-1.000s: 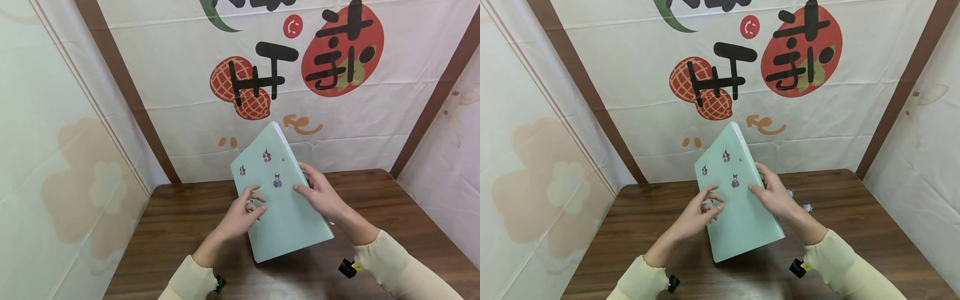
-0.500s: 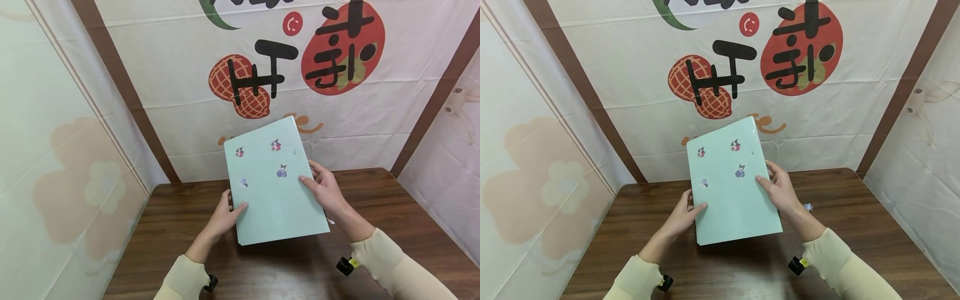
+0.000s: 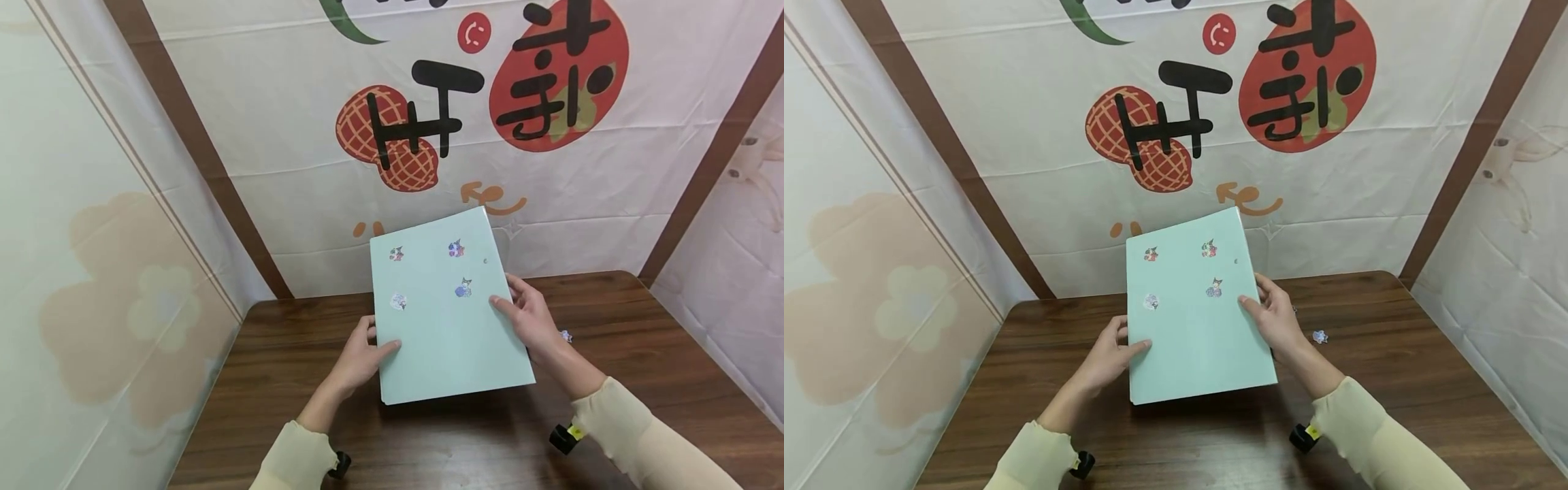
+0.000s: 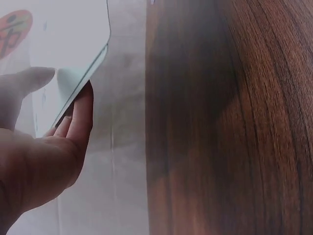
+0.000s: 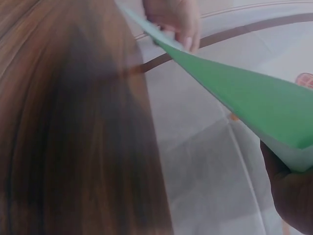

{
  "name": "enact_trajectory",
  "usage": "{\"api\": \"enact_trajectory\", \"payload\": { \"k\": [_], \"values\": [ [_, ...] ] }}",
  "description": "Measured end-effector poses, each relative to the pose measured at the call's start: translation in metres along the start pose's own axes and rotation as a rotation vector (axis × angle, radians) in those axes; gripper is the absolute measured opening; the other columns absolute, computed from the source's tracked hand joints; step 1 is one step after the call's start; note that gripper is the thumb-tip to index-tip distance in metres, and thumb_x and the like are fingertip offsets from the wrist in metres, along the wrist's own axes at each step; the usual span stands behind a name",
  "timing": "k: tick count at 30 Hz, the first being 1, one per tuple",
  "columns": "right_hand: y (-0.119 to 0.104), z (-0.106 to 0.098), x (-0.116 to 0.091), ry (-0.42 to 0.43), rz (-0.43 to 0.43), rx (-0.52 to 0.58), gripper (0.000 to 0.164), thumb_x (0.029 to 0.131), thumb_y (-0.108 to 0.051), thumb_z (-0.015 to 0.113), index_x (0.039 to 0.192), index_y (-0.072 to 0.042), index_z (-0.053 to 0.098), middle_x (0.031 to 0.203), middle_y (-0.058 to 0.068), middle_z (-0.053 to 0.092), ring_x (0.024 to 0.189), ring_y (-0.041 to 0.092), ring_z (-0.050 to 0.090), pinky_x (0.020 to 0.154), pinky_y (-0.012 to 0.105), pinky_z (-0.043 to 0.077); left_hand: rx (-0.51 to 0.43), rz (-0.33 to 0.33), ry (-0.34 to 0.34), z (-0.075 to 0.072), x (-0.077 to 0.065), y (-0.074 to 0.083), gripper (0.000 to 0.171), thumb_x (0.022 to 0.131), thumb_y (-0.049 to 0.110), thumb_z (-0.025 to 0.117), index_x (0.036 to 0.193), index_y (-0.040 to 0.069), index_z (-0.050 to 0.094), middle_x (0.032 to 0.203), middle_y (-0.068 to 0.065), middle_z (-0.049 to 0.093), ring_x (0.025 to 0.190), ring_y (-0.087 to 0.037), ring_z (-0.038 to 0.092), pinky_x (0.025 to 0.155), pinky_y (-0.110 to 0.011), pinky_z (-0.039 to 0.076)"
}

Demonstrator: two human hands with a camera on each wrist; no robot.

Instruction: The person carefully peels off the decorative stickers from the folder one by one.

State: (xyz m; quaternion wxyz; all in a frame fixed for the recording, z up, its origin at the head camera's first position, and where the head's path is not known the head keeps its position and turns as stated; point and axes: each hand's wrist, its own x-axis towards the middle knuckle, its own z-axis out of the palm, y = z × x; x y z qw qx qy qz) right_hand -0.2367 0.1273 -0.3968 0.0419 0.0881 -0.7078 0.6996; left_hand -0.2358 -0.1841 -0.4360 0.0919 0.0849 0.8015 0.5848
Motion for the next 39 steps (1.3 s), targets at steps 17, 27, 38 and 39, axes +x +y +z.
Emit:
{"api": "enact_trajectory", "payload": {
  "k": [17,27,38,39],
  "values": [
    [0.05,0.004,-0.01,-0.1,0.061,-0.489,0.052,0.095,-0.014,0.056,0.138,0.005,0.035,0.111,0.024,0.06,0.081,0.022,0.062,0.064,0.034,0.052,0.41,-0.024,0.04,0.011,-0.015,-0.012,0.061,0.087,0.021,0.067,0.132,-0.006,0.035,0.117,-0.019,0.058,0.102,-0.023,0.058,0.079,-0.038,0.05],
    [0.069,0.002,-0.016,-0.112,0.116,-0.68,0.061,0.09,-0.015,0.063,0.136,0.011,0.033,0.115,0.029,0.057,0.097,0.032,0.06,0.077,0.044,0.05,0.395,-0.074,-0.147,0.014,-0.025,-0.023,0.047,0.088,0.014,0.065,0.121,-0.009,0.04,0.091,-0.015,0.059,0.063,-0.019,0.061,0.049,-0.035,0.052],
    [0.077,-0.001,-0.022,-0.158,0.144,-0.828,0.058,0.085,-0.016,0.069,0.127,0.013,0.041,0.105,0.022,0.06,0.091,0.026,0.058,0.075,0.042,0.049,0.392,-0.097,-0.148,0.019,-0.022,-0.034,0.034,0.085,0.009,0.067,0.11,-0.007,0.05,0.079,-0.01,0.058,0.057,-0.019,0.06,0.047,-0.033,0.052],
    [0.077,-0.001,-0.022,-0.16,0.151,-0.849,0.058,0.085,-0.017,0.069,0.126,0.013,0.042,0.105,0.022,0.06,0.092,0.027,0.058,0.076,0.042,0.049,0.392,-0.095,-0.149,0.019,-0.021,-0.035,0.033,0.085,0.009,0.067,0.11,-0.007,0.05,0.077,-0.01,0.058,0.056,-0.019,0.06,0.046,-0.033,0.052]
  ]
}}
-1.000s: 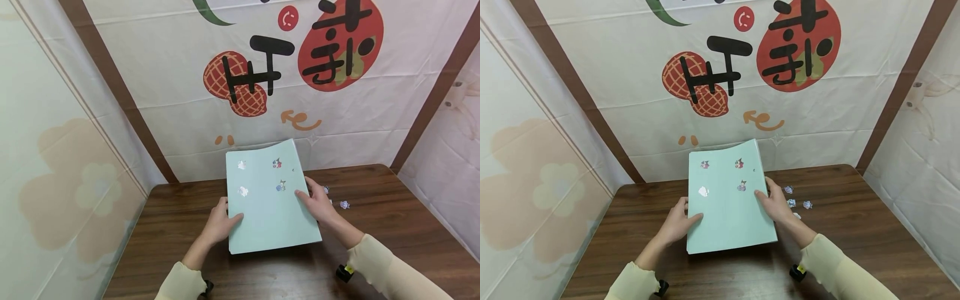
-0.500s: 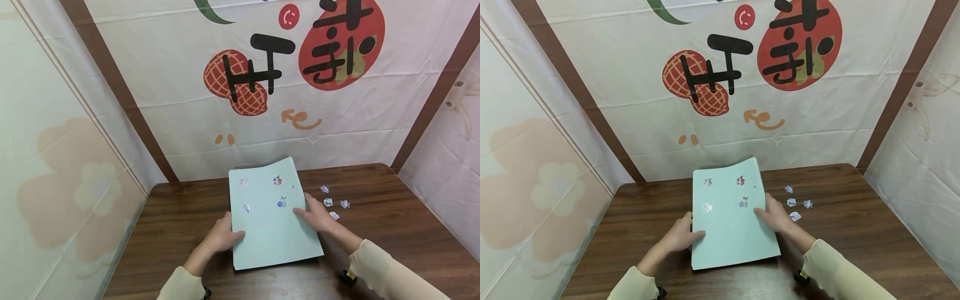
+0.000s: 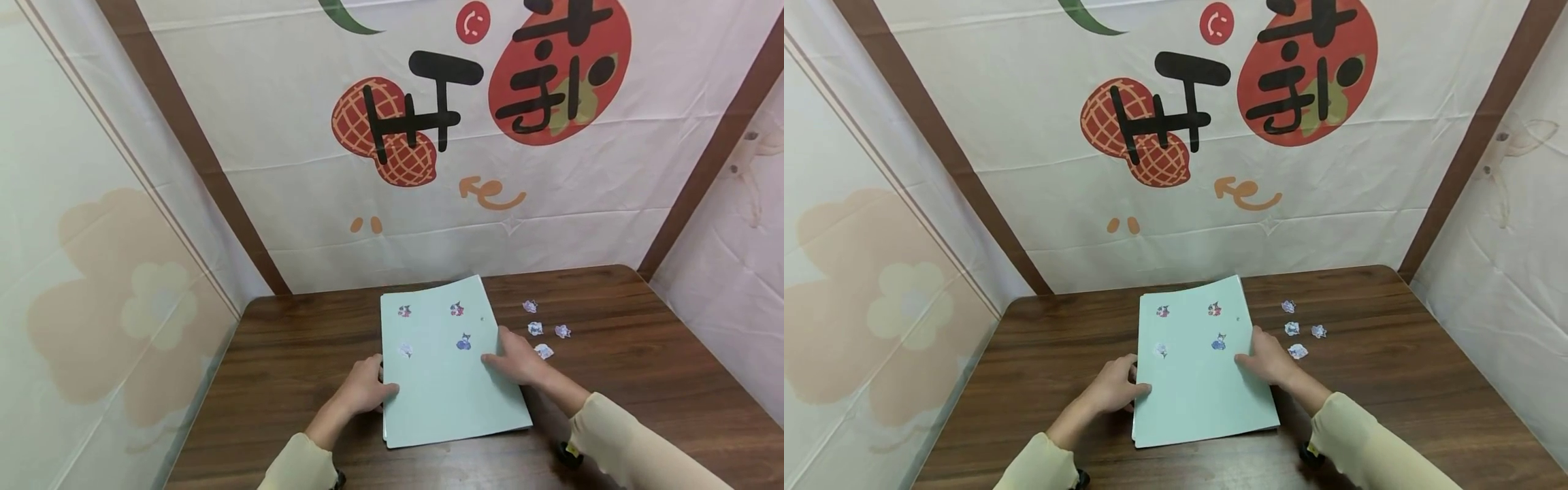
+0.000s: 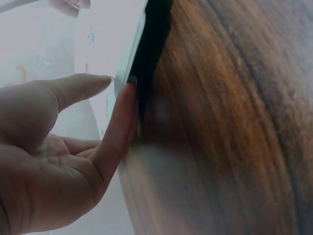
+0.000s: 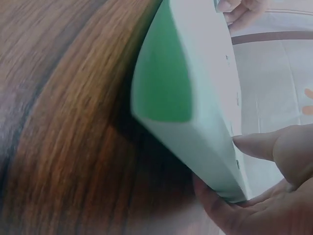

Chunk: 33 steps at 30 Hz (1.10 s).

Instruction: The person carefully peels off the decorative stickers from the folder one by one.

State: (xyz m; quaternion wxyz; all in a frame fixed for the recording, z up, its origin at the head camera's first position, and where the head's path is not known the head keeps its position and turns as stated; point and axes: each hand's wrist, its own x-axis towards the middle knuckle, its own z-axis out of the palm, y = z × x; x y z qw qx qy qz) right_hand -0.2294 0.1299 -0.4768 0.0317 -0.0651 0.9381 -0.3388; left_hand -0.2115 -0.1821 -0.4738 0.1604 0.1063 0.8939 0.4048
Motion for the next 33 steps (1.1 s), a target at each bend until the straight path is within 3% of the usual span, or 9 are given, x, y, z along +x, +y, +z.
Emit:
{"api": "enact_trajectory", "payload": {
  "k": [4,10,18,25,29,33],
  "values": [
    [0.0,0.0,0.002,-0.053,0.012,-0.1,0.059,0.086,-0.022,0.068,0.123,0.017,0.042,0.104,0.023,0.056,0.094,0.029,0.054,0.078,0.044,0.047,0.033,0.008,0.004,0.001,0.003,-0.003,0.031,0.085,0.01,0.068,0.106,-0.006,0.052,0.076,-0.008,0.057,0.054,-0.017,0.059,0.046,-0.029,0.05],
    [-0.005,-0.013,0.012,-0.131,0.022,-0.185,0.065,0.087,-0.028,0.066,0.121,0.021,0.04,0.109,0.028,0.049,0.096,0.03,0.05,0.082,0.045,0.045,0.18,0.024,0.074,-0.008,0.016,0.003,0.028,0.083,0.015,0.071,0.098,-0.002,0.054,0.084,-0.01,0.051,0.066,-0.018,0.051,0.054,-0.028,0.045],
    [-0.005,-0.025,0.024,-0.146,0.021,-0.204,0.068,0.088,-0.03,0.064,0.124,0.021,0.038,0.115,0.031,0.044,0.094,0.03,0.049,0.082,0.044,0.045,0.27,0.037,0.113,-0.015,0.032,0.008,0.047,0.082,0.019,0.072,0.118,-0.005,0.052,0.1,-0.012,0.053,0.084,-0.021,0.049,0.073,-0.034,0.047],
    [-0.005,-0.022,0.022,-0.155,0.03,-0.212,0.062,0.087,-0.029,0.066,0.119,0.019,0.044,0.11,0.028,0.045,0.092,0.03,0.049,0.08,0.044,0.045,0.331,0.033,0.096,-0.007,0.032,0.001,0.053,0.084,0.024,0.069,0.128,0.002,0.051,0.108,-0.008,0.047,0.094,-0.02,0.045,0.083,-0.035,0.044],
    [-0.002,-0.014,0.017,-0.162,0.039,-0.204,0.061,0.087,-0.03,0.067,0.118,0.018,0.045,0.109,0.027,0.046,0.09,0.029,0.049,0.079,0.043,0.045,0.449,0.091,0.122,-0.003,0.031,-0.009,0.057,0.086,0.03,0.068,0.132,0.004,0.049,0.123,-0.01,0.046,0.111,-0.026,0.042,0.092,-0.042,0.04],
    [0.001,-0.005,0.012,-0.168,0.044,-0.202,0.062,0.087,-0.031,0.066,0.119,0.018,0.045,0.11,0.027,0.046,0.091,0.029,0.049,0.08,0.043,0.045,0.599,0.179,0.058,-0.001,0.029,-0.02,0.065,0.091,0.041,0.059,0.142,0.006,0.039,0.146,-0.01,0.035,0.135,-0.032,0.028,0.105,-0.052,0.028]
  ]
}}
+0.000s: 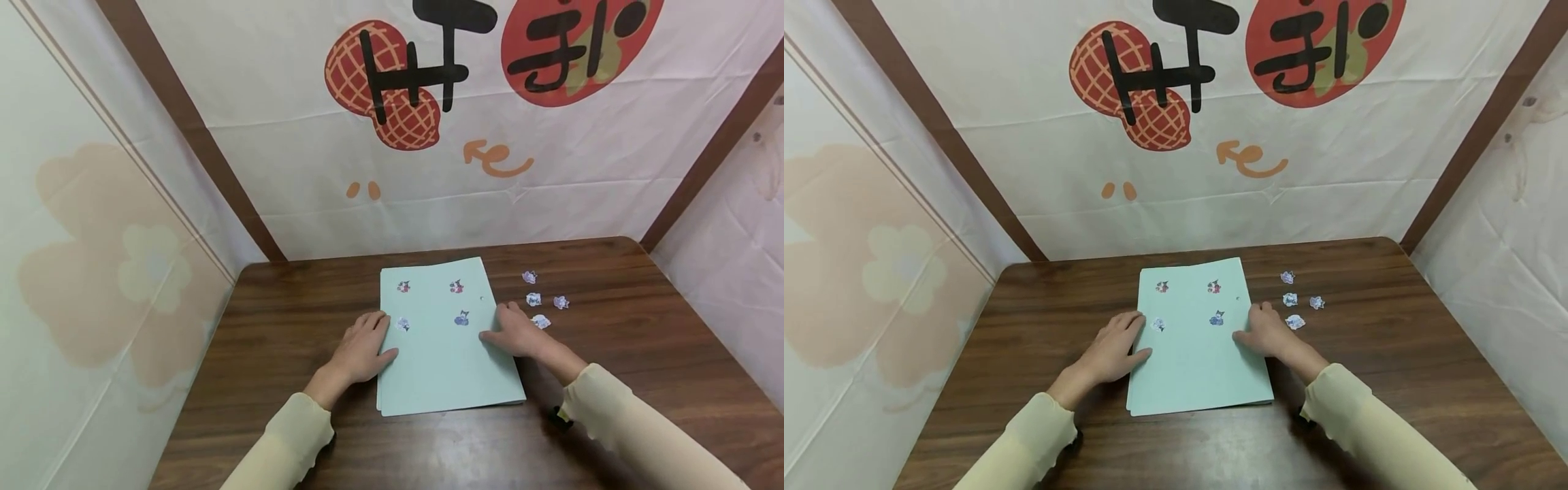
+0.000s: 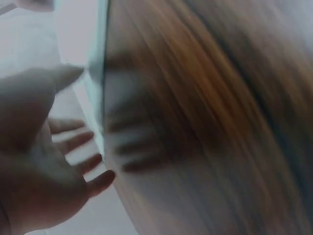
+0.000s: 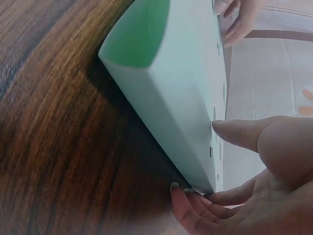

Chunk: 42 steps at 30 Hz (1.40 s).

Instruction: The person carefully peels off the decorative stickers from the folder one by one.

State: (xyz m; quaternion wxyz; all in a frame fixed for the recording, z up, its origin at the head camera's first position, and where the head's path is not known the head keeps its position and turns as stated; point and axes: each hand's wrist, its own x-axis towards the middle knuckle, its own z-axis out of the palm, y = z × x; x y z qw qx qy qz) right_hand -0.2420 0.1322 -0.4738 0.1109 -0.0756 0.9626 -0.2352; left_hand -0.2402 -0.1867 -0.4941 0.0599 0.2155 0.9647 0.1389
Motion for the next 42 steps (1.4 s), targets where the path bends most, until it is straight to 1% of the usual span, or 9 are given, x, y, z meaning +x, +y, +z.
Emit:
{"api": "enact_trajectory", "payload": {
  "k": [4,7,12,19,23,27,32,38,42],
  "values": [
    [0.001,0.002,-0.002,0.013,-0.007,-0.009,0.062,0.087,-0.031,0.067,0.118,0.019,0.046,0.11,0.028,0.046,0.093,0.03,0.049,0.081,0.045,0.044,0.089,0.091,-0.039,0.005,0.001,-0.005,0.071,0.093,0.052,0.049,0.148,0.012,0.029,0.154,-0.008,0.023,0.14,-0.034,0.017,0.108,-0.058,0.018],
    [0.001,0.002,-0.002,0.022,-0.019,-0.007,0.06,0.086,-0.03,0.067,0.115,0.018,0.047,0.108,0.027,0.047,0.092,0.031,0.05,0.081,0.046,0.044,0.118,0.118,-0.028,0.009,0.004,-0.009,0.073,0.092,0.057,0.045,0.15,0.016,0.026,0.155,-0.007,0.019,0.141,-0.035,0.016,0.107,-0.06,0.017],
    [0.002,0.003,-0.002,0.025,-0.024,0.001,0.061,0.087,-0.031,0.067,0.117,0.018,0.046,0.109,0.027,0.046,0.092,0.031,0.05,0.081,0.045,0.044,0.112,0.133,-0.009,0.013,0.012,-0.016,0.078,0.09,0.062,0.044,0.15,0.016,0.024,0.156,-0.008,0.017,0.14,-0.037,0.016,0.105,-0.063,0.018],
    [0.003,0.005,-0.003,0.019,-0.011,0.002,0.063,0.087,-0.031,0.066,0.12,0.018,0.045,0.11,0.027,0.046,0.092,0.03,0.049,0.082,0.045,0.044,0.091,0.13,-0.035,0.014,0.026,-0.022,0.085,0.086,0.067,0.045,0.151,0.017,0.022,0.157,-0.009,0.013,0.141,-0.035,0.013,0.105,-0.064,0.016],
    [0.003,0.004,-0.003,0.008,-0.012,-0.001,0.064,0.087,-0.031,0.066,0.121,0.019,0.044,0.108,0.026,0.046,0.089,0.028,0.049,0.079,0.044,0.044,0.12,0.108,-0.064,0.011,0.032,-0.021,0.089,0.085,0.071,0.043,0.151,0.016,0.019,0.157,-0.008,0.009,0.143,-0.032,0.01,0.106,-0.062,0.014],
    [0.003,0.003,-0.002,-0.003,-0.011,-0.003,0.065,0.088,-0.031,0.066,0.123,0.018,0.043,0.107,0.025,0.045,0.088,0.028,0.048,0.078,0.044,0.044,0.158,0.101,-0.07,0.012,0.038,-0.022,0.091,0.083,0.073,0.042,0.151,0.017,0.019,0.158,-0.006,0.007,0.143,-0.03,0.008,0.106,-0.062,0.013],
    [0.004,0.003,-0.002,-0.011,-0.013,-0.009,0.067,0.088,-0.032,0.065,0.125,0.019,0.041,0.109,0.026,0.044,0.09,0.029,0.047,0.078,0.044,0.043,0.185,0.093,-0.098,0.012,0.039,-0.02,0.09,0.082,0.075,0.039,0.152,0.023,0.015,0.158,-0.002,0.003,0.144,-0.028,0.005,0.107,-0.062,0.011],
    [0.003,-0.002,-0.001,-0.055,-0.008,-0.02,0.068,0.089,-0.033,0.064,0.126,0.019,0.039,0.117,0.031,0.043,0.098,0.032,0.049,0.083,0.047,0.044,0.221,0.081,-0.138,0.011,0.038,-0.018,0.088,0.084,0.074,0.035,0.152,0.023,0.011,0.158,-0.003,0.0,0.144,-0.029,0.001,0.108,-0.062,0.008],
    [0.001,-0.011,0.002,-0.079,-0.018,-0.048,0.062,0.089,-0.031,0.064,0.123,0.017,0.044,0.115,0.029,0.049,0.097,0.031,0.05,0.081,0.045,0.044,0.244,0.073,-0.174,0.011,0.038,-0.016,0.088,0.085,0.074,0.033,0.152,0.024,0.008,0.158,-0.003,-0.003,0.144,-0.029,-0.001,0.108,-0.061,0.007]
  ]
}}
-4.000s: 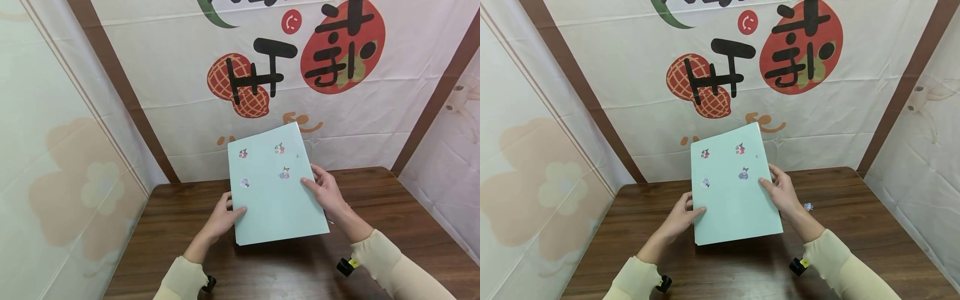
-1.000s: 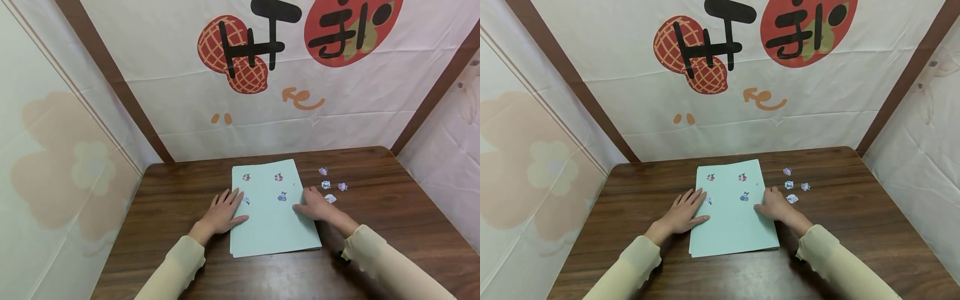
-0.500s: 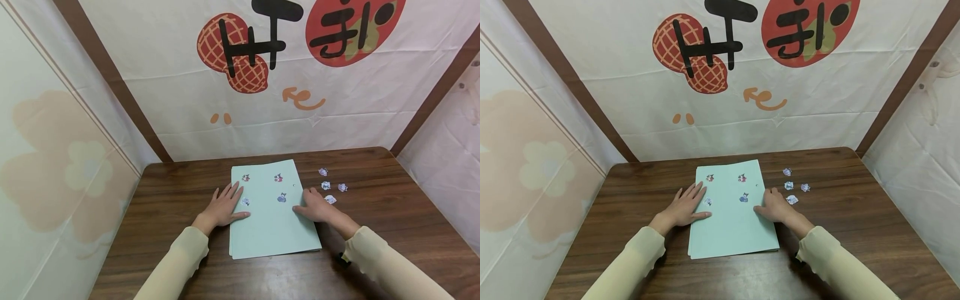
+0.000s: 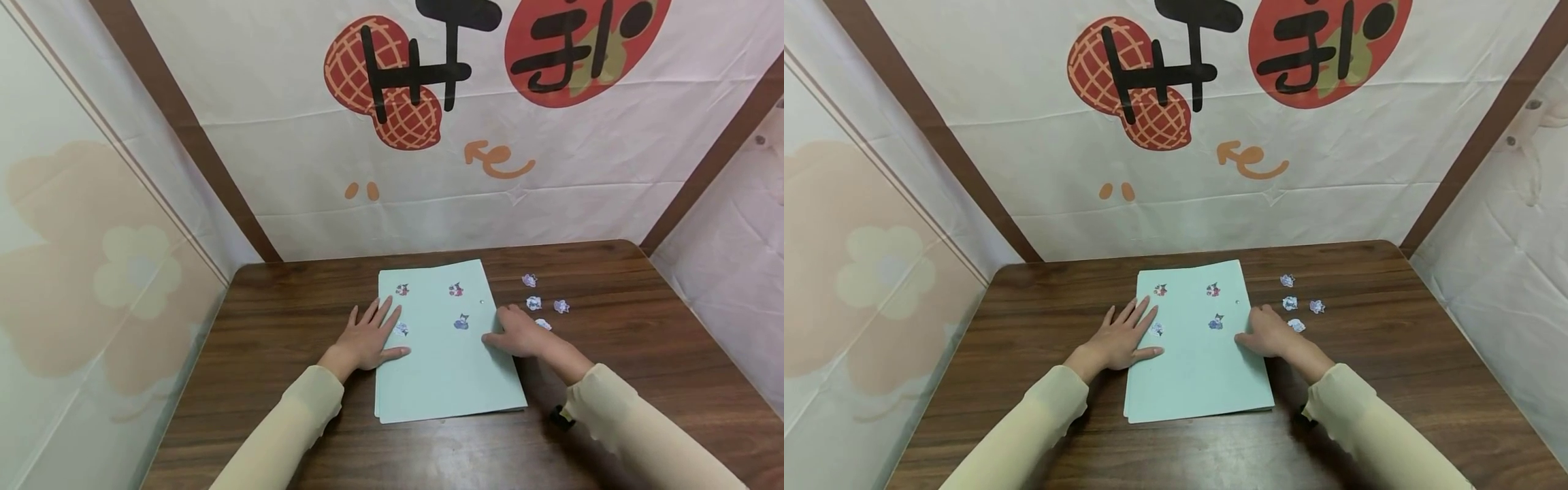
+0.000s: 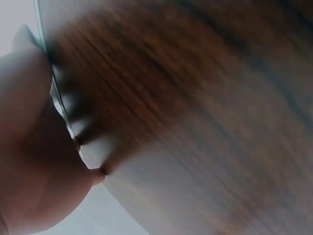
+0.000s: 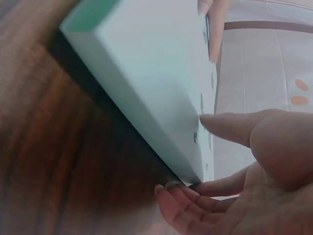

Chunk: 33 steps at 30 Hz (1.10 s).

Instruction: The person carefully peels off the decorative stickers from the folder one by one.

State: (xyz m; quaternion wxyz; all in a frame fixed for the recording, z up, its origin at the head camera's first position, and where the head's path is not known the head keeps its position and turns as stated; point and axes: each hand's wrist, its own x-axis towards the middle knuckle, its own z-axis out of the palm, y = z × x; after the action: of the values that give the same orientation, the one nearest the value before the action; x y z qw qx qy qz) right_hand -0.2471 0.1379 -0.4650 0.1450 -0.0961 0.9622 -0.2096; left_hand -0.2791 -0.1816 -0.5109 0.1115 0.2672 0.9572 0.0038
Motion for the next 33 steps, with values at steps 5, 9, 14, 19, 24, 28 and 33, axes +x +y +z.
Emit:
{"api": "enact_trajectory", "payload": {
  "k": [5,9,14,19,24,28,33],
  "values": [
    [-0.002,-0.013,0.008,0.082,-0.034,-0.006,0.057,0.089,-0.025,0.063,0.127,0.013,0.044,0.115,0.027,0.05,0.098,0.031,0.051,0.077,0.045,0.045,0.029,0.005,-0.018,0.004,0.004,-0.001,0.09,0.084,0.077,0.028,0.153,0.023,0.005,0.158,-0.003,-0.006,0.144,-0.029,-0.004,0.108,-0.062,0.006],
    [-0.001,-0.022,0.026,0.19,-0.108,0.003,0.052,0.089,-0.02,0.064,0.129,0.009,0.046,0.114,0.025,0.052,0.096,0.031,0.054,0.075,0.045,0.047,0.057,0.006,-0.027,0.005,0.009,0.001,0.09,0.083,0.079,0.024,0.152,0.024,0.002,0.158,-0.003,-0.008,0.143,-0.029,-0.006,0.108,-0.062,0.006],
    [-0.001,-0.03,0.056,0.21,-0.224,0.026,0.046,0.087,-0.013,0.065,0.125,0.008,0.051,0.109,0.024,0.056,0.097,0.033,0.056,0.078,0.045,0.047,0.065,-0.015,-0.066,0.003,0.01,0.003,0.091,0.083,0.079,0.022,0.152,0.025,0.001,0.158,-0.002,-0.011,0.143,-0.028,-0.008,0.108,-0.062,0.004],
    [-0.001,-0.027,0.081,0.163,-0.276,0.013,0.041,0.086,-0.008,0.064,0.121,0.009,0.055,0.105,0.023,0.059,0.097,0.033,0.057,0.08,0.045,0.047,0.08,-0.024,-0.082,-0.001,0.005,0.008,0.09,0.084,0.077,0.022,0.152,0.023,0.0,0.158,-0.003,-0.011,0.143,-0.028,-0.006,0.108,-0.061,0.005],
    [-0.003,-0.024,0.095,0.122,-0.281,0.026,0.037,0.085,-0.007,0.064,0.117,0.009,0.058,0.106,0.023,0.061,0.099,0.033,0.057,0.083,0.046,0.047,0.078,-0.016,-0.078,-0.005,0.002,0.009,0.089,0.086,0.076,0.022,0.152,0.021,0.001,0.158,-0.004,-0.009,0.143,-0.029,-0.005,0.108,-0.061,0.006],
    [-0.006,-0.02,0.101,0.096,-0.284,0.031,0.035,0.086,-0.008,0.064,0.116,0.009,0.058,0.106,0.023,0.061,0.099,0.033,0.057,0.083,0.046,0.047,0.078,-0.021,-0.083,-0.006,0.0,0.008,0.09,0.086,0.076,0.023,0.152,0.02,0.001,0.158,-0.004,-0.01,0.143,-0.029,-0.005,0.108,-0.061,0.005],
    [-0.009,-0.018,0.104,0.089,-0.26,0.045,0.034,0.085,-0.01,0.066,0.114,0.007,0.06,0.104,0.02,0.061,0.095,0.03,0.055,0.083,0.044,0.046,0.073,-0.026,-0.091,-0.006,-0.002,0.005,0.09,0.086,0.075,0.023,0.152,0.019,0.0,0.158,-0.005,-0.011,0.143,-0.03,-0.006,0.108,-0.061,0.004]
  ]
}}
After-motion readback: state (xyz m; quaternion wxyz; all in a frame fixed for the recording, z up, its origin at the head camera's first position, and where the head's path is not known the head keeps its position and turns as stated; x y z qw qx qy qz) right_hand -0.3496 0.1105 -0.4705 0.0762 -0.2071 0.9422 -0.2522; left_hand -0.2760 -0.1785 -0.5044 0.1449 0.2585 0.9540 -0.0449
